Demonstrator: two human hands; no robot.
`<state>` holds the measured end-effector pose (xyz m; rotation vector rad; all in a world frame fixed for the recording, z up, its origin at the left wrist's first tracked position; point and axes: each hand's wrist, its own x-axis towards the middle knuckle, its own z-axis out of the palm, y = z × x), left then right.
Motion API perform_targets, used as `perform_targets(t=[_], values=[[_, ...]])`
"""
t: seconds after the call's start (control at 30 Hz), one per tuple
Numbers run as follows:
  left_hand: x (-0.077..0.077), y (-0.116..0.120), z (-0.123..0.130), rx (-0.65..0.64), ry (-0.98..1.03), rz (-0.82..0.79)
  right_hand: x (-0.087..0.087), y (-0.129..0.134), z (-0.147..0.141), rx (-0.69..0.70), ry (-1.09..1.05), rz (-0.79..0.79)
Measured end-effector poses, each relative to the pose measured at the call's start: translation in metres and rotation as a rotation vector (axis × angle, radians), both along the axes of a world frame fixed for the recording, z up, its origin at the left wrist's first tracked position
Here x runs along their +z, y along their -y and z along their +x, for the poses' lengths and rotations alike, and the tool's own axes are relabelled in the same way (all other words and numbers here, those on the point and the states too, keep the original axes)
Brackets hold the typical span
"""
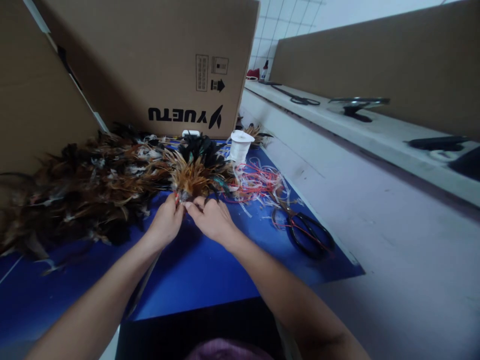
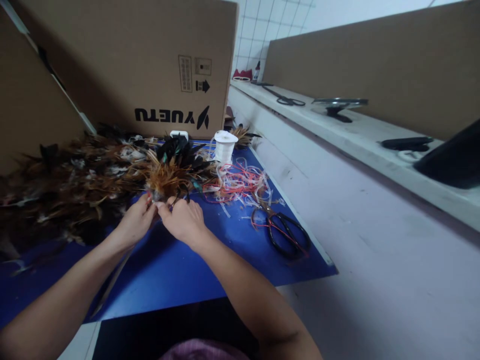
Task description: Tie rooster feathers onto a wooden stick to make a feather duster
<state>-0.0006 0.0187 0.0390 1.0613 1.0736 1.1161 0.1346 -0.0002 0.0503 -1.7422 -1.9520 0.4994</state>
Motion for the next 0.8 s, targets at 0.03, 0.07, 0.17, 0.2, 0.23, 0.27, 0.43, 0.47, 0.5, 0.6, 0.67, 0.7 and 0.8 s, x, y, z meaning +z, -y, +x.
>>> perform_targets(t=[0.03,0.07,0.17,0.2,0.23,0.27,0.43,0.47,0.5,0.6,0.67,0.7,0.8], values=[[0.001,0.001,0.001,0.032,-0.091,0.084,0.001,0.000,0.001,-0.001,-0.037,-0.014],[0.001,0.001,0.002,0.065,-0.191,0.175,0.001,-0.001,0.001,-0.003,-0.069,-0.021],[0.000,0.005,0.006,0.099,-0.342,0.321,0.001,-0.003,0.004,-0.012,-0.122,-0.023],[0.000,0.007,0.008,0.098,-0.369,0.349,0.000,-0.004,0.005,-0.012,-0.133,-0.020],[-0.001,0.008,0.009,0.097,-0.408,0.380,-0.002,-0.005,0.006,-0.010,-0.145,-0.017],[-0.002,0.010,0.011,0.088,-0.464,0.413,-0.004,-0.007,0.007,-0.006,-0.161,-0.014],[-0.006,0.018,0.022,0.011,-1.144,0.455,-0.025,-0.017,0.012,-0.016,-0.334,-0.043],[-0.007,0.020,0.024,-0.011,-1.286,0.452,-0.030,-0.019,0.013,-0.018,-0.385,-0.054],[-0.008,0.020,0.026,-0.029,-1.393,0.460,-0.035,-0.022,0.014,-0.020,-0.438,-0.066],[-0.013,0.021,0.028,-0.033,-1.501,0.540,-0.045,-0.026,0.017,-0.019,-0.583,-0.096],[-0.015,0.020,0.027,-0.002,-1.483,0.601,-0.046,-0.028,0.019,-0.003,-0.672,-0.111],[-0.015,0.019,0.027,0.016,-1.465,0.628,-0.045,-0.028,0.020,0.006,-0.715,-0.121],[-0.015,0.017,0.025,0.038,-1.435,0.690,-0.041,-0.028,0.021,0.015,-0.823,-0.170]])
